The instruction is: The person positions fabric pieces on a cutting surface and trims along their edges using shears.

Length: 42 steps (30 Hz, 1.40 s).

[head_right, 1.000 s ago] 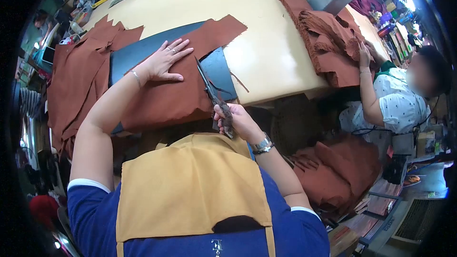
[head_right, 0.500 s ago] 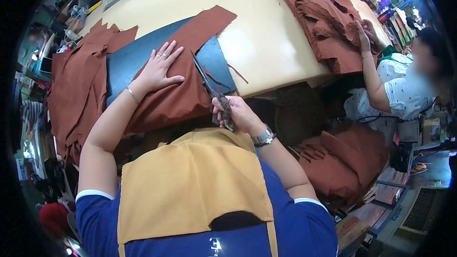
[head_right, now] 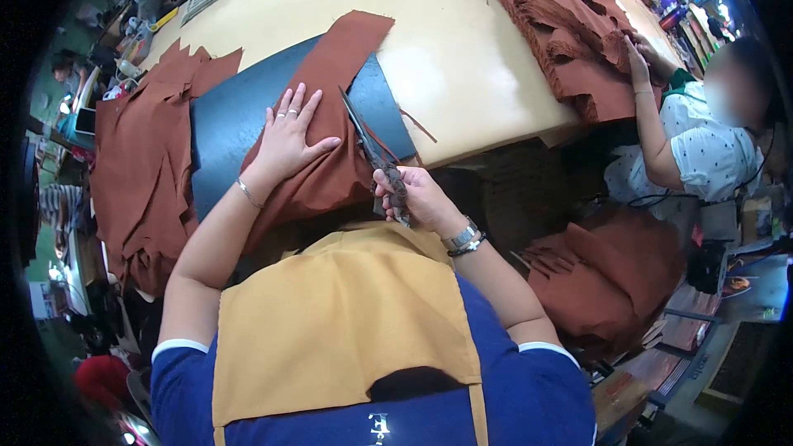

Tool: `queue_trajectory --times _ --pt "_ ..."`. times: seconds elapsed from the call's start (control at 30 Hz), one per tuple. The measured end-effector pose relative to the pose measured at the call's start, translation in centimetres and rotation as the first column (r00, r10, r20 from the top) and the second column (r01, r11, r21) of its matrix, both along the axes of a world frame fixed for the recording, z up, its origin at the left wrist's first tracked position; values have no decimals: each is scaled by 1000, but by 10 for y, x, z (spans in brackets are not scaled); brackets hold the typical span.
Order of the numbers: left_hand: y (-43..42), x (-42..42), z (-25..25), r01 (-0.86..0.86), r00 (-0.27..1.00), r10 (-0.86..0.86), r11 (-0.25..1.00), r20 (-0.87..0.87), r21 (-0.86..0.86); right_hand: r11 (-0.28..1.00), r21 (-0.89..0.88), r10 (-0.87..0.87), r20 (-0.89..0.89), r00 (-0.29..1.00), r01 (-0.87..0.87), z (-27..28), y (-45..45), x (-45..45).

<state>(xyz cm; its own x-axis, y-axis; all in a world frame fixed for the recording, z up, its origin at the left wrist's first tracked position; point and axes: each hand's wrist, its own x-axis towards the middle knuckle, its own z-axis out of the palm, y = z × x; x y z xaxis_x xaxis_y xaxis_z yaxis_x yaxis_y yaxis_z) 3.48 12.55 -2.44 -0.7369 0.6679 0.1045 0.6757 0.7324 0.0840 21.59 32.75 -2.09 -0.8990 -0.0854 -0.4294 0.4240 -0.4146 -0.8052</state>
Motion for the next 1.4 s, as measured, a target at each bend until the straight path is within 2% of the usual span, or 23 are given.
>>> queue_trajectory --times 0.13,0.17,0.27,0.3,0.4,0.43,0.53,0.57,0.77,0.87,1.07,1.4 --pt "6 9 -1 -62 998 62 998 12 3 1000 1 -7 -33 999 7 -1 -3 3" --pt "6 12 -6 -60 998 61 997 -25 54 1000 -9 -14 -42 999 14 0 -4 4" --pt "7 4 12 -52 998 51 999 30 11 1000 -9 -19 -45 999 19 3 -5 6" --pt "8 -4 21 -32 999 32 999 -6 33 1000 -8 -20 -37 999 19 2 -4 6" --pt "14 -43 53 135 990 -127 979 56 -156 1000 -5 -11 -19 1000 10 1 -3 7" --pt "13 -56 52 231 973 -228 962 37 -144 1000 -3 -5 -20 1000 5 1 -2 6" --pt "5 -75 16 351 927 -358 933 -115 -79 1000 -2 -9 -33 999 9 -5 -1 5" --pt "3 -79 5 316 948 -313 947 50 -61 1000 5 -6 -27 1000 6 -5 -1 5" --pt "6 -55 3 249 968 -247 967 41 -56 1000 20 -7 4 1000 7 3 -1 -2" --pt "4 -49 -1 176 984 -176 984 26 -10 1000 21 -20 13 1000 19 1 -2 -3" --pt "11 -27 -3 26 1000 -26 999 -12 -23 998 5 -66 -29 997 66 -1 -9 4" --pt "14 -13 -5 0 1000 0 1000 4 -16 999 -2 -50 41 998 50 2 -5 -3"
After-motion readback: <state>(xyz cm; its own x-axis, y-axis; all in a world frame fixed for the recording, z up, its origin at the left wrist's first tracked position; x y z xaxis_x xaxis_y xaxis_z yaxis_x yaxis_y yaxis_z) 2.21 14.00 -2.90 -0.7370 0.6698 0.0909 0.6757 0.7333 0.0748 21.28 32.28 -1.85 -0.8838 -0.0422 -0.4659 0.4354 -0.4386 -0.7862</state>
